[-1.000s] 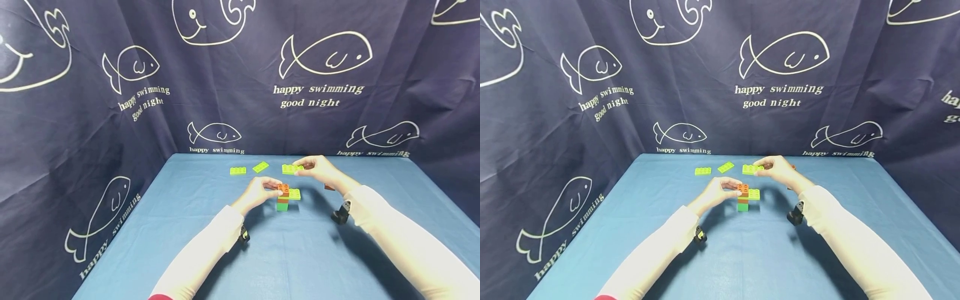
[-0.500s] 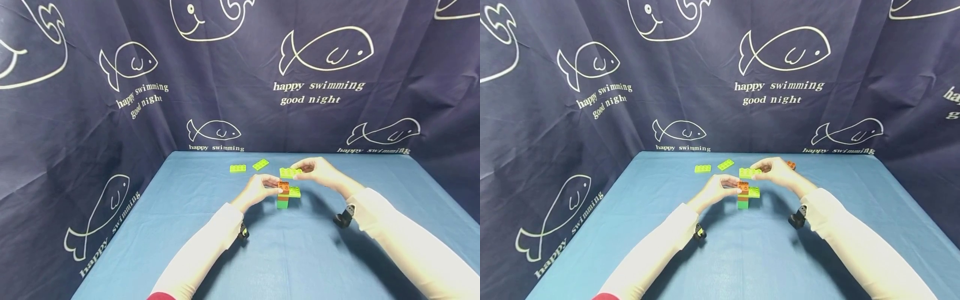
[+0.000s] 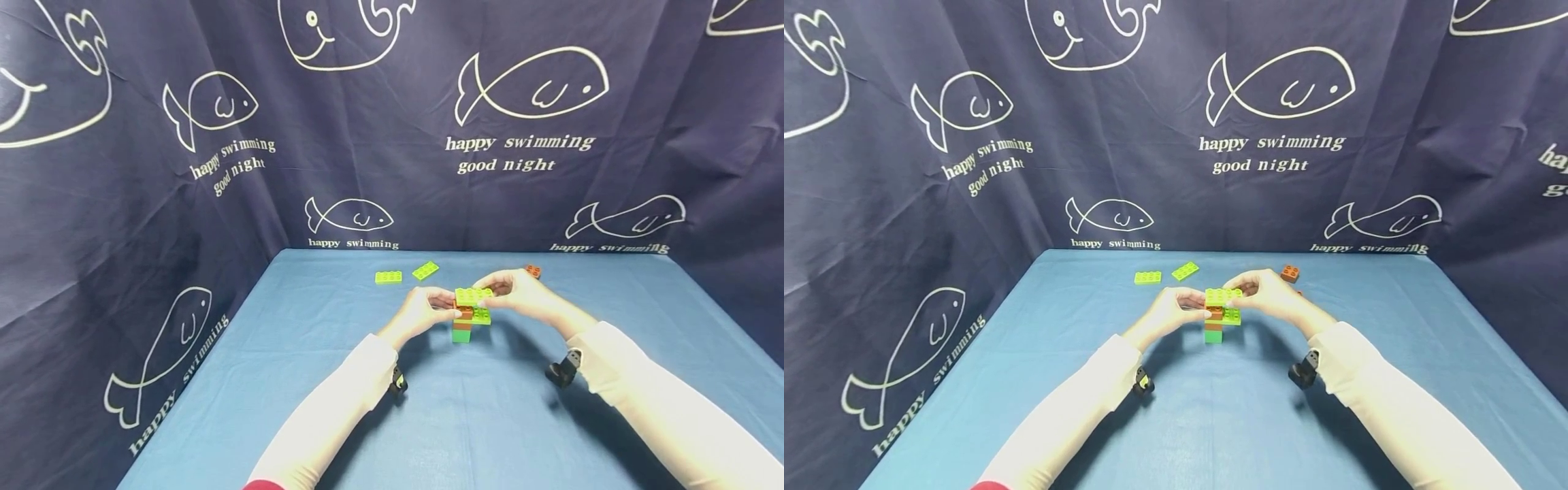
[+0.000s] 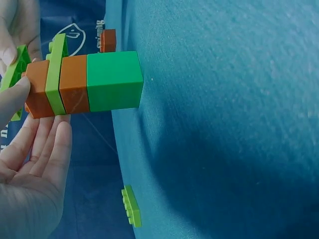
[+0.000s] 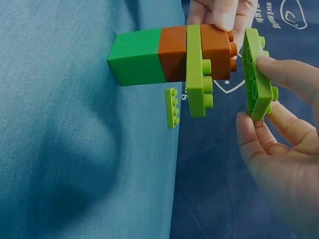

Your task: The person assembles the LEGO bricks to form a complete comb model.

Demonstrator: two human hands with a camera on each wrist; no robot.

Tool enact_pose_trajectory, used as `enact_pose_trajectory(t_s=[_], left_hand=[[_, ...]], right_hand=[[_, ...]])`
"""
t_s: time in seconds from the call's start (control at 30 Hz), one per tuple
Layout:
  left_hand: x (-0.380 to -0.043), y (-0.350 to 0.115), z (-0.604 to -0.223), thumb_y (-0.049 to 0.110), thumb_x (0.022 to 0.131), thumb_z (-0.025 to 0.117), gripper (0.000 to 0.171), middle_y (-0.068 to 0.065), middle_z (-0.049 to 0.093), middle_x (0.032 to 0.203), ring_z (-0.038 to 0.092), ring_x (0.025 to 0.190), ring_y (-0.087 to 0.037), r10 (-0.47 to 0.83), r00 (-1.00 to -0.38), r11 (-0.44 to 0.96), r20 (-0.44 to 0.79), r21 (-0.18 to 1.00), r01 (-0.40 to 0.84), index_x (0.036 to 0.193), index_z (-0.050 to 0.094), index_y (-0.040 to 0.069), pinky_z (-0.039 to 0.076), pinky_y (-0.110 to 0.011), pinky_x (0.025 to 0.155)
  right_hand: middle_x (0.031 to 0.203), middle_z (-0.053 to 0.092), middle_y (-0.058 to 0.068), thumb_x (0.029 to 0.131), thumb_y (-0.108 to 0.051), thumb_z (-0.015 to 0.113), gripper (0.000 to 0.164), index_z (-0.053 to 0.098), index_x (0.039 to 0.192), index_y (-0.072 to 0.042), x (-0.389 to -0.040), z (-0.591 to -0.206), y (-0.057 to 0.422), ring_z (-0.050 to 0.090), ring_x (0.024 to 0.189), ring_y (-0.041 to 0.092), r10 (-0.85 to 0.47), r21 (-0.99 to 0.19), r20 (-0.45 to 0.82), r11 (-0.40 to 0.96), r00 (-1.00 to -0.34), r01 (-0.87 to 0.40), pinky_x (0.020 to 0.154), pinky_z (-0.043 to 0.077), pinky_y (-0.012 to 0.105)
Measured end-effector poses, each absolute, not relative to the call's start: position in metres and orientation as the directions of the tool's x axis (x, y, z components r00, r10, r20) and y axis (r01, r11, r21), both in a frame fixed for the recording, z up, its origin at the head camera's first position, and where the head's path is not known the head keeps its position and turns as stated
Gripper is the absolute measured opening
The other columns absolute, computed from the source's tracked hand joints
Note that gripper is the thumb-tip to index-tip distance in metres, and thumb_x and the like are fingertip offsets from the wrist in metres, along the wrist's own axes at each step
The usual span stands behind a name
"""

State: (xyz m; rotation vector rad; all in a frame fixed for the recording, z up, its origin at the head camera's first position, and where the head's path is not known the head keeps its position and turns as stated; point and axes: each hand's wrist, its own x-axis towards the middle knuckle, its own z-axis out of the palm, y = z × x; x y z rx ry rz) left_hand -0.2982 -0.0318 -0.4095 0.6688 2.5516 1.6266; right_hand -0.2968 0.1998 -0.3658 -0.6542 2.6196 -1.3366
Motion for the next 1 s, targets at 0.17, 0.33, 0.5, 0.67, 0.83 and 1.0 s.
enact_pose_trajectory(t_s=[0.17, 0.33, 0.5, 0.67, 0.83, 1.0], left_hand=[[-0.298, -0.033, -0.411, 0.011, 0.078, 0.081, 0.031, -0.011, 0.075, 0.096, 0.070, 0.085, -0.012, 0.360, -0.913, 0.332, 0.193, 0.888, 0.318, 0.106, 0.072, 0.003, 0.055, -0.019, 0.075], [-0.297, -0.032, -0.411, 0.011, 0.078, 0.081, 0.029, -0.010, 0.075, 0.096, 0.070, 0.083, -0.010, 0.371, -0.906, 0.323, 0.202, 0.887, 0.330, 0.105, 0.073, 0.004, 0.054, -0.018, 0.075], [-0.299, -0.032, -0.412, 0.007, 0.078, 0.080, 0.031, -0.014, 0.074, 0.098, 0.071, 0.085, -0.013, 0.389, -0.896, 0.283, 0.215, 0.898, 0.338, 0.107, 0.072, 0.002, 0.054, -0.018, 0.076], [-0.300, -0.032, -0.414, 0.006, 0.076, 0.081, 0.035, -0.016, 0.073, 0.102, 0.071, 0.090, -0.019, 0.383, -0.899, 0.236, 0.212, 0.919, 0.317, 0.110, 0.070, 0.000, 0.055, -0.019, 0.077], [-0.298, -0.033, -0.415, 0.011, 0.078, 0.081, 0.034, -0.014, 0.074, 0.102, 0.072, 0.089, -0.017, 0.377, -0.902, 0.235, 0.210, 0.921, 0.312, 0.109, 0.071, 0.003, 0.056, -0.021, 0.076], [-0.295, -0.035, -0.414, 0.014, 0.079, 0.080, 0.033, -0.009, 0.075, 0.101, 0.071, 0.085, -0.010, 0.362, -0.906, 0.260, 0.221, 0.909, 0.325, 0.110, 0.072, 0.008, 0.056, -0.020, 0.076]], right_hand=[[0.107, 0.071, 0.014, 0.081, -0.019, 0.078, 0.038, 0.068, 0.114, -0.003, -0.294, -0.369, 0.197, 0.066, 0.091, 0.010, -0.437, -0.789, 0.085, 0.519, -0.896, -0.328, 0.077, 0.052, 0.019], [0.107, 0.071, 0.014, 0.081, -0.020, 0.079, 0.036, 0.070, 0.112, -0.003, -0.288, -0.371, 0.196, 0.067, 0.094, 0.017, -0.424, -0.758, 0.120, 0.545, -0.898, -0.359, 0.079, 0.054, 0.026], [0.110, 0.070, 0.015, 0.081, -0.020, 0.079, 0.035, 0.071, 0.110, -0.003, -0.286, -0.372, 0.195, 0.067, 0.102, 0.028, -0.428, -0.715, 0.172, 0.565, -0.887, -0.411, 0.091, 0.053, 0.047], [0.111, 0.069, 0.016, 0.081, -0.018, 0.079, 0.033, 0.071, 0.109, -0.003, -0.288, -0.371, 0.194, 0.066, 0.105, 0.033, -0.424, -0.702, 0.194, 0.570, -0.885, -0.427, 0.093, 0.051, 0.052], [0.110, 0.070, 0.015, 0.081, -0.018, 0.079, 0.033, 0.071, 0.110, -0.004, -0.287, -0.373, 0.193, 0.065, 0.106, 0.032, -0.428, -0.691, 0.190, 0.581, -0.883, -0.430, 0.093, 0.051, 0.051], [0.109, 0.070, 0.014, 0.081, -0.017, 0.079, 0.031, 0.072, 0.109, -0.005, -0.285, -0.375, 0.192, 0.065, 0.106, 0.032, -0.420, -0.688, 0.191, 0.588, -0.887, -0.426, 0.093, 0.051, 0.052]])
